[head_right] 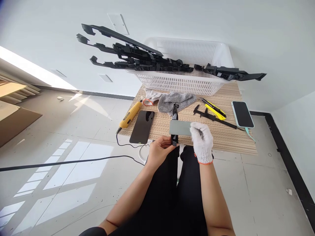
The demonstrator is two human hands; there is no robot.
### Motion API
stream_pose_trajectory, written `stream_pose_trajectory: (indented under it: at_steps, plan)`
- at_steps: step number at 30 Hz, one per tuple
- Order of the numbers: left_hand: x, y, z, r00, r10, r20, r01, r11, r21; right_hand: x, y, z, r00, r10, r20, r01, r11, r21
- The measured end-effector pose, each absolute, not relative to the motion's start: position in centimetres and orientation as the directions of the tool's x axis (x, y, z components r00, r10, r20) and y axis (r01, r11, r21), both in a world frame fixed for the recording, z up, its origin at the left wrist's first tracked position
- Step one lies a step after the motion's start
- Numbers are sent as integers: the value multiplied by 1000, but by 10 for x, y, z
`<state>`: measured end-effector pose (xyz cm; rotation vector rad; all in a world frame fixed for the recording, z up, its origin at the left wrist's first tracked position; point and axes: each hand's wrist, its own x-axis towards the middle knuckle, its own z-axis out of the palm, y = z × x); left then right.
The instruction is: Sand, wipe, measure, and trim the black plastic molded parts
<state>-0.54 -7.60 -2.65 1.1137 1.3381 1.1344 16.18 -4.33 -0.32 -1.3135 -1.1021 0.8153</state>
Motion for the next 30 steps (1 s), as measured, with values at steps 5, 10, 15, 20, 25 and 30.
stream_pose_trajectory:
  at_steps: [5,10,15,20,25,30]
  plan:
    - [-3,-76,-25,-100,982,-160,21,163,986,161,-44,-5,291,935,206,178,158,-971]
    - [-2,-77,-24,-114,979,-171,45,177,983,160,-43,-4,201,944,261,212,218,-953]
    - [-3,-76,-23,-124,981,-151,50,158,986,160,-41,-6,329,920,214,163,168,-972]
    - [-3,-77,-21,-108,983,-150,96,161,982,161,-40,-8,177,962,206,171,176,-969]
    - [-3,-77,-25,-98,991,-93,108,103,989,160,-39,-5,363,928,80,36,72,-997]
    - [-8,-74,-29,-71,997,-42,57,46,997,159,-39,-1,220,975,21,40,13,-999]
